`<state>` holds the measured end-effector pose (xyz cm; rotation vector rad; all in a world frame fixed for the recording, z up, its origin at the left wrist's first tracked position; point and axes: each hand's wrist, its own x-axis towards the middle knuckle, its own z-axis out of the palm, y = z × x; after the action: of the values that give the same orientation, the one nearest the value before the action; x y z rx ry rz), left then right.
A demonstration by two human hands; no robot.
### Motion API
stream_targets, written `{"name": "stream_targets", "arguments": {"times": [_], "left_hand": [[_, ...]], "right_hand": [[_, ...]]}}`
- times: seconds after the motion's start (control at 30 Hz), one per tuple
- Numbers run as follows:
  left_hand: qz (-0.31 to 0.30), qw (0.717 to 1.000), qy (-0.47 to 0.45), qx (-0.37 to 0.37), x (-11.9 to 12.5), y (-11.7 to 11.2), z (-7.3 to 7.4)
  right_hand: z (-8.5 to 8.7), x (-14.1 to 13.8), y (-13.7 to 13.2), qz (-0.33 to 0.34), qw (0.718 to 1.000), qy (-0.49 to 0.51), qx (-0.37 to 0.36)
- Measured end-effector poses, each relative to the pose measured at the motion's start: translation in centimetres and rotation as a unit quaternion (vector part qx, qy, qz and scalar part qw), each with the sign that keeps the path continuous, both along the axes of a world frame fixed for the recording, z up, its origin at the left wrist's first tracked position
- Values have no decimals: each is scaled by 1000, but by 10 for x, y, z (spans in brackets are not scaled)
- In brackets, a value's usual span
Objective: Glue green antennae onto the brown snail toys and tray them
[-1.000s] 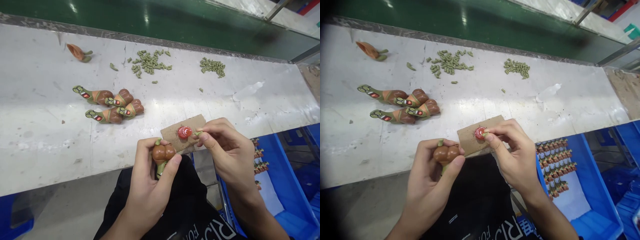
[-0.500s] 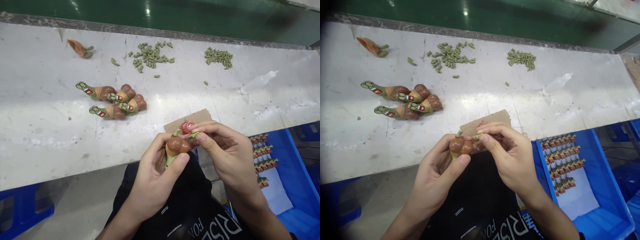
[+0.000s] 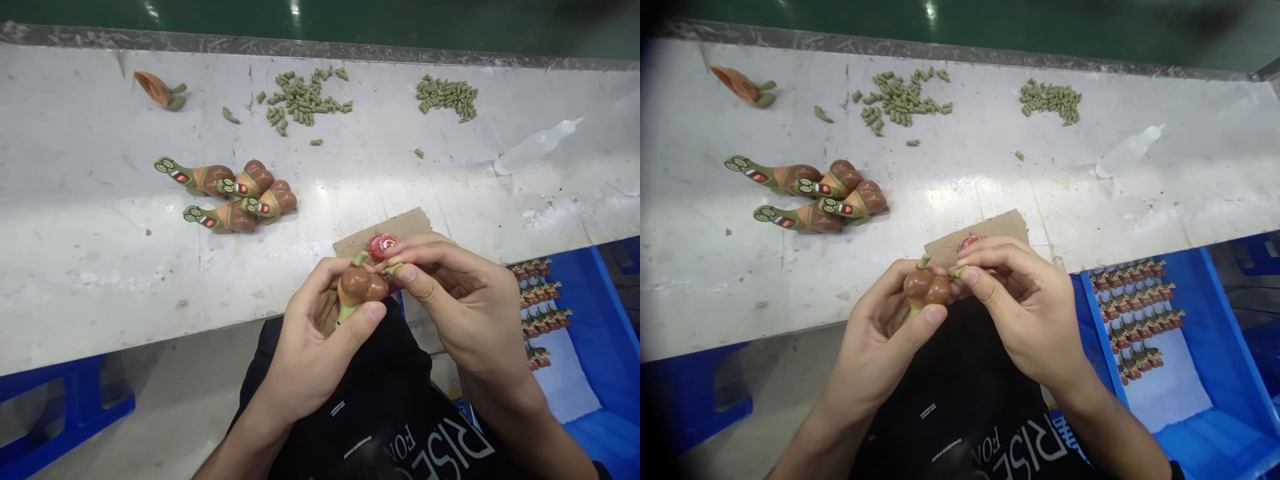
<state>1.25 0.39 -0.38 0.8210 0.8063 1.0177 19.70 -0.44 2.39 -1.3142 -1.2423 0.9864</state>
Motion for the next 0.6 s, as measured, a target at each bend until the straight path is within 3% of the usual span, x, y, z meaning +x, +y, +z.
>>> {"name": "stream_targets", "arguments": {"times": [0.27,0.6], "left_hand": [[-11,1000,12,-2,0,1,-1],[0,996,62,66,1,-5,-6]], "right_hand": [[1,2,0,19,1000,-20,2],[7,12,-6,60,977,-200,53]]}}
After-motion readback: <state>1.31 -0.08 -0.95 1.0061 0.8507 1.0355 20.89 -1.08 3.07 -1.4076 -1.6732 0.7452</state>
